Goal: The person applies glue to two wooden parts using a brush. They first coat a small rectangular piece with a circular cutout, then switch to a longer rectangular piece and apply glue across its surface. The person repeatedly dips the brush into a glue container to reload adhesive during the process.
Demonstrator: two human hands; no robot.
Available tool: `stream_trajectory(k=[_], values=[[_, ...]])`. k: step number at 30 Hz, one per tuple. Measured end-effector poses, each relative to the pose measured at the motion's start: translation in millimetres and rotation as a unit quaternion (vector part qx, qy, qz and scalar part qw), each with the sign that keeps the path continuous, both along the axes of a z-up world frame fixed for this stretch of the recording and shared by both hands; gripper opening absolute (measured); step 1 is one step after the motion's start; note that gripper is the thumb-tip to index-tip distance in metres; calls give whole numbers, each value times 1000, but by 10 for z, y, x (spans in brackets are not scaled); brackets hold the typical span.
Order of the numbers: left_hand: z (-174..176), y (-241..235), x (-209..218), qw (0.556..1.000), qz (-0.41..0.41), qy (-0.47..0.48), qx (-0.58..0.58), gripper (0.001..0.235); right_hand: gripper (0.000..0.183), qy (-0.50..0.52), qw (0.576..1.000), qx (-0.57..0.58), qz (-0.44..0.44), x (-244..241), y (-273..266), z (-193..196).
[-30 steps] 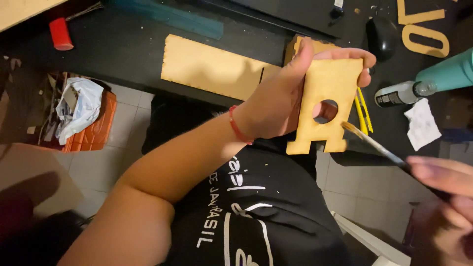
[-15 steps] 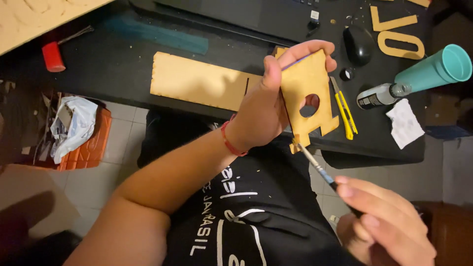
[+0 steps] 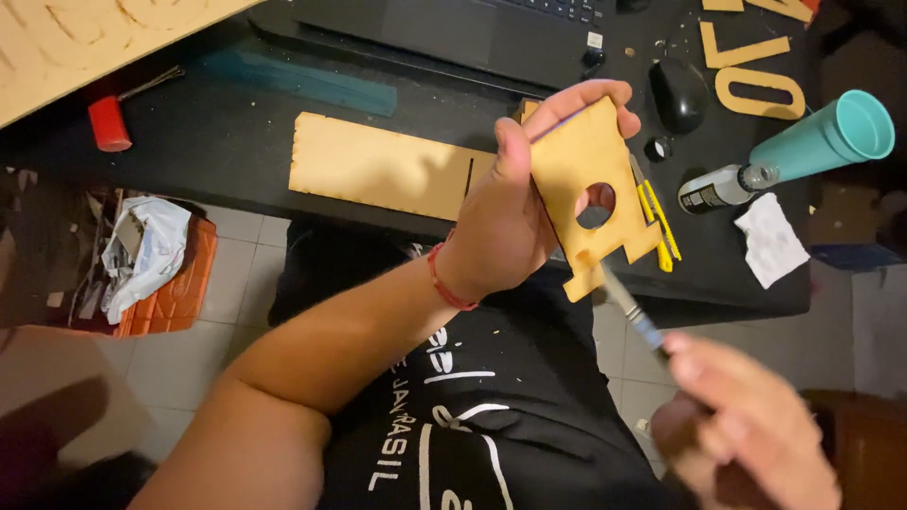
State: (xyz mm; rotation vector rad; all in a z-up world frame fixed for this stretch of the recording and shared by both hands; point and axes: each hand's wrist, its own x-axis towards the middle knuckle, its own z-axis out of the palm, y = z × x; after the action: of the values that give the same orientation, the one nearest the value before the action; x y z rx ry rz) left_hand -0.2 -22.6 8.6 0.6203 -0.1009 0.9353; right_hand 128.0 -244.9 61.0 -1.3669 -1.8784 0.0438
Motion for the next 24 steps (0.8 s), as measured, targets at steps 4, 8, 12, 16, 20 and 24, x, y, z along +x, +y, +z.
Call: stream_trajectory(k=[4, 8, 12, 16, 20, 24], values=[[4, -6, -29, 999, -20, -30, -17, 84, 7, -75, 968, 240, -9, 276, 452, -179], [9, -18, -12, 1000, -2, -26, -15, 84, 36, -15, 998, 61, 31, 128, 51, -150], [9, -17, -19, 999, -14, -35, -29, 86, 44, -39, 995, 91, -7, 24, 198, -214], [-10, -19, 1, 999, -8, -36, -20, 86, 26, -19, 993, 118, 22, 236, 249, -196], [-2, -11, 5, 1000, -1, -21, -7, 88, 49, -28, 989, 140, 34, 291, 60, -244], [40, 32, -74, 997, -52, -48, -9, 93, 53, 179, 959, -76, -206, 568, 156, -297]])
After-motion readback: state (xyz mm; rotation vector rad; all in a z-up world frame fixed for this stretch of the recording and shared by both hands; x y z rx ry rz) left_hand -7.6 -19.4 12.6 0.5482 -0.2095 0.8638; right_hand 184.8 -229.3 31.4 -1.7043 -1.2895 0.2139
